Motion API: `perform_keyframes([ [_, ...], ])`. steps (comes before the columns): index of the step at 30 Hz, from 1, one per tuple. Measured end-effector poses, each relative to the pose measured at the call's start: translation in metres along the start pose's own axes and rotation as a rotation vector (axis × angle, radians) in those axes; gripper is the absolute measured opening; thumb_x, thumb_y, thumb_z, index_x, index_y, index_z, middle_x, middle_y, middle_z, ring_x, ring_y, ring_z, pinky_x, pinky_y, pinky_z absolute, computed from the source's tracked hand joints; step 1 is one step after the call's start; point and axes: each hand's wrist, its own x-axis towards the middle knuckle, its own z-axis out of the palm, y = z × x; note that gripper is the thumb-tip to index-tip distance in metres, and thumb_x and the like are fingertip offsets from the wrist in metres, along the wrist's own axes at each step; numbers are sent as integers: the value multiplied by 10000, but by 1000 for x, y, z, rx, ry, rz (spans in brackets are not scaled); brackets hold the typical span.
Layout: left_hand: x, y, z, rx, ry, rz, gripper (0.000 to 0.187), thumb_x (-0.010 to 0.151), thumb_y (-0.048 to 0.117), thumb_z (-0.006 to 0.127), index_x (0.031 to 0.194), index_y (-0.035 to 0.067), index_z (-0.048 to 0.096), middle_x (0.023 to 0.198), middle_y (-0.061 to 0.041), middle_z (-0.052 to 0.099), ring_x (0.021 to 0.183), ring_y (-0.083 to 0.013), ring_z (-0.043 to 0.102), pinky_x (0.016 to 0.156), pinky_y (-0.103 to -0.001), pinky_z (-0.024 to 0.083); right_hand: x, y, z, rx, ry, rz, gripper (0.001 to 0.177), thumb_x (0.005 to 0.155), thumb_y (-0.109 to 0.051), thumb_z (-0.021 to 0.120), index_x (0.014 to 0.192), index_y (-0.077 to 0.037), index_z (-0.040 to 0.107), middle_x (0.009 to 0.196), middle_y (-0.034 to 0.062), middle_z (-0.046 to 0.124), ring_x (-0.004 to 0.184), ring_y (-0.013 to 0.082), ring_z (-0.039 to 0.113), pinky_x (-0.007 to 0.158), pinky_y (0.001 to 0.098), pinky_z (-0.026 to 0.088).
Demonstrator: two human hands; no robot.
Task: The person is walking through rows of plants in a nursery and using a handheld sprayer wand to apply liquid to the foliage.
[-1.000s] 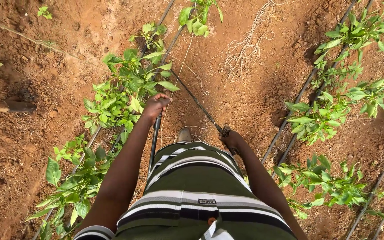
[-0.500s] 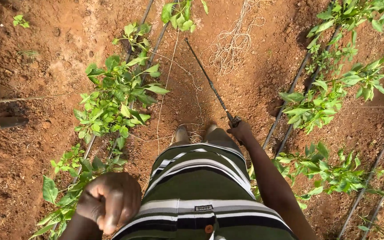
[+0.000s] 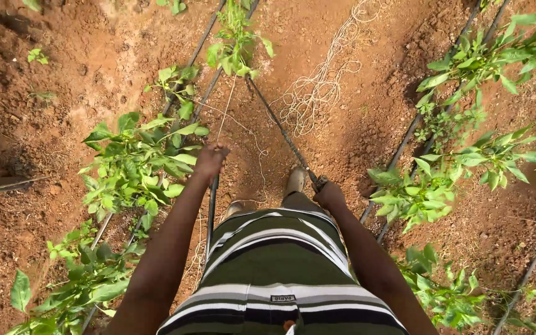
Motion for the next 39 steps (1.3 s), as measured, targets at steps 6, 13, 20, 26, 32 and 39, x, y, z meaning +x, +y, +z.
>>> perform_keyframes([
  [6, -152, 180, 20, -413, -563, 363, 153, 1112, 128, 664, 1083, -15, 711, 550, -3, 528, 322, -82, 489, 397, -252, 531, 51, 34, -68, -84, -79, -55, 355, 965, -254, 875, 921, 74, 745, 855, 275, 738, 851, 425, 847, 717, 570, 687],
  [13, -181, 208, 60, -810, -1119, 461, 136, 979, 15, 731, 935, -113, 738, 552, -134, 642, 302, -169, 444, 285, -303, 414, 97, 52, -102, -95, -83, -12, 317, 990, -231, 852, 1007, 76, 779, 904, 275, 777, 864, 420, 848, 721, 568, 695],
  [20, 48, 109, 151, 211, -8, 68, 279, 975, 183, 753, 1124, -42, 824, 663, -237, 674, 565, -307, 685, 551, -397, 524, 98, 38, -142, -171, -154, -73, 386, 1025, -270, 857, 1076, 104, 779, 967, 283, 784, 943, 412, 861, 795, 540, 725],
  [26, 97, 146, 181, 326, -61, 17, 313, 1051, 301, 681, 1167, 52, 831, 761, -190, 700, 697, -349, 712, 687, -437, 582, 116, 44, -154, -135, -228, -32, 548, 1036, -298, 836, 1364, 115, 686, 1201, 327, 772, 1106, 455, 828, 919, 577, 713],
  [32, -12, 287, 95, -403, -676, 241, 201, 1148, 115, 662, 1126, -64, 749, 600, 26, 501, 385, -77, 439, 403, -270, 451, 140, 44, -161, -121, -185, 7, 421, 990, -229, 885, 1329, -21, 748, 1195, 198, 790, 1069, 347, 803, 880, 458, 706],
  [39, 28, 298, 83, -636, -1066, 325, 133, 1115, 45, 739, 998, -10, 768, 593, 34, 578, 418, -51, 483, 382, -247, 463, 156, 10, -196, -50, -112, 85, 421, 893, -177, 975, 1272, -121, 799, 1220, 120, 835, 1045, 283, 819, 837, 400, 679],
])
